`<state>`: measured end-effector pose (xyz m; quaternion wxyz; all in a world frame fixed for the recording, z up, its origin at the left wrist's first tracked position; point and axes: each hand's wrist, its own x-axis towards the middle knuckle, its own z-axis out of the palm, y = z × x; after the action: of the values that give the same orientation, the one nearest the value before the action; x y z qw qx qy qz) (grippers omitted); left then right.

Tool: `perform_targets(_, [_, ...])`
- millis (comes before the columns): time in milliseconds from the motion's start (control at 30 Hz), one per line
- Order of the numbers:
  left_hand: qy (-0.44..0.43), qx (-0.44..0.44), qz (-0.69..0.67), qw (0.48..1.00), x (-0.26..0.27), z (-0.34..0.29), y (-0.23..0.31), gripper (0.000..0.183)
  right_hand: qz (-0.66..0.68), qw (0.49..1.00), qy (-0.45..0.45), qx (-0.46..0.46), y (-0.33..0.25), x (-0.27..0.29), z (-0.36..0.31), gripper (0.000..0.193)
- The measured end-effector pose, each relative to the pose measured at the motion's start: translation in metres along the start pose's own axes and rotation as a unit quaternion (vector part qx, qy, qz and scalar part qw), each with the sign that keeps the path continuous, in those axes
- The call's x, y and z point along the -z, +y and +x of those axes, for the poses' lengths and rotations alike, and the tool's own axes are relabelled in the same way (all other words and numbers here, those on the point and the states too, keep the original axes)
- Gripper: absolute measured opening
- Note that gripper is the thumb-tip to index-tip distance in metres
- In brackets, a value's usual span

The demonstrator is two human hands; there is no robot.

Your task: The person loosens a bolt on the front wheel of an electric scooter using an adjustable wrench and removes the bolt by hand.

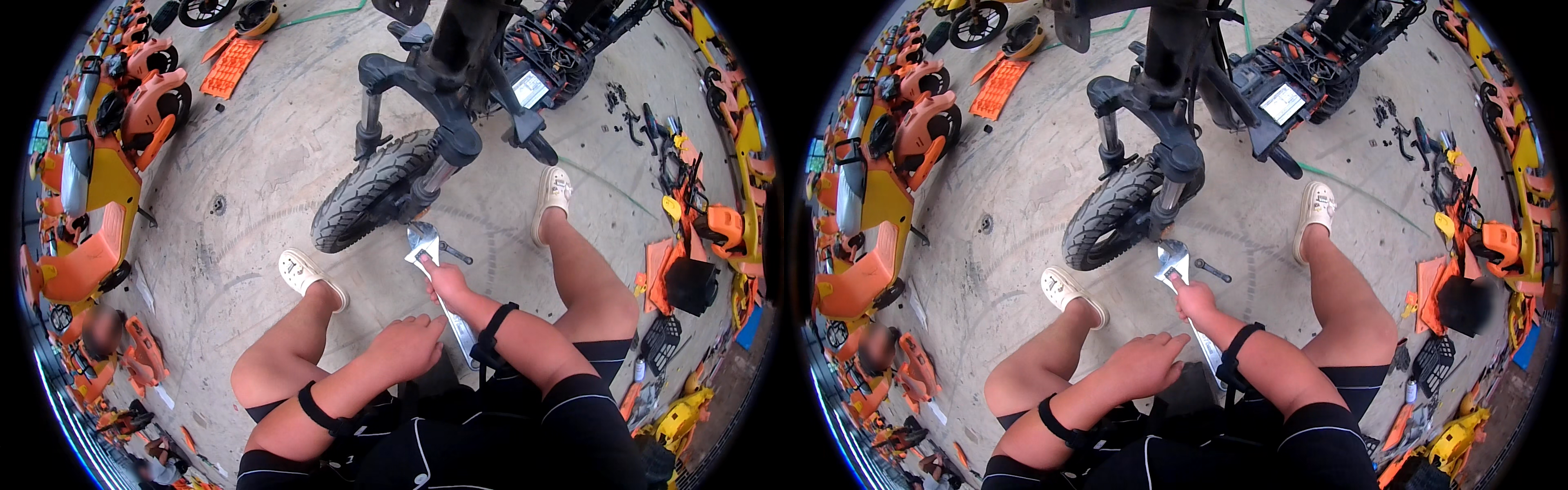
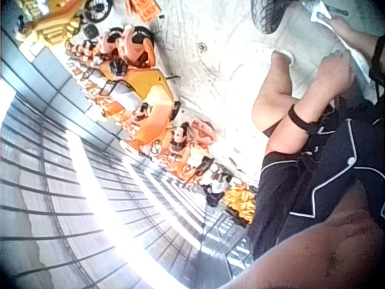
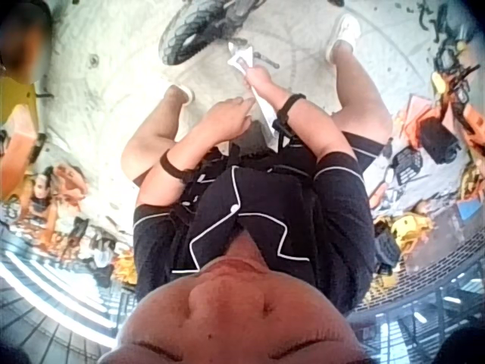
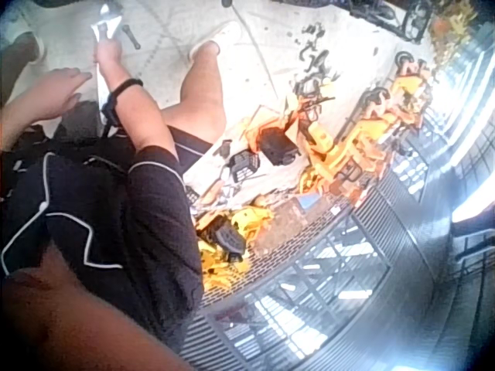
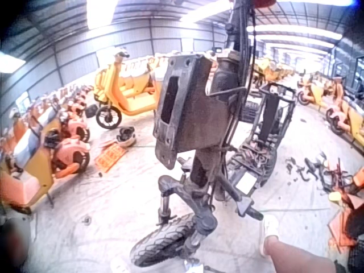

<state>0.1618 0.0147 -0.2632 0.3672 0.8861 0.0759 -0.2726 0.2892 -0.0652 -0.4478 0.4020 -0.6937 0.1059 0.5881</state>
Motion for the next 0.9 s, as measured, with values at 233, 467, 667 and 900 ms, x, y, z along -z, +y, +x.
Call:
perform_targets(233, [0.004,0.001,0.006,1.000,-0.001,0.000,0.001,0.050,0.013,1.000,-0.003,-0.001,-0.001,-0.003,-0.002,0.057])
perform_targets(467, [0.003,0.002,0.011,1.000,-0.003,0.000,0.000,0.050,0.006,1.000,0.003,-0.017,-0.009,-0.005,-0.005,0.061])
perform_targets(667, [0.008,0.001,0.007,1.000,-0.003,-0.002,0.000,0.049,0.016,1.000,0.020,-0.014,-0.004,-0.007,0.000,0.064])
perform_targets(900, [0.001,0.006,0.002,1.000,0.000,-0.004,0.002,0.049,0.037,0.999,0.018,0.010,0.005,-0.013,0.003,0.060])
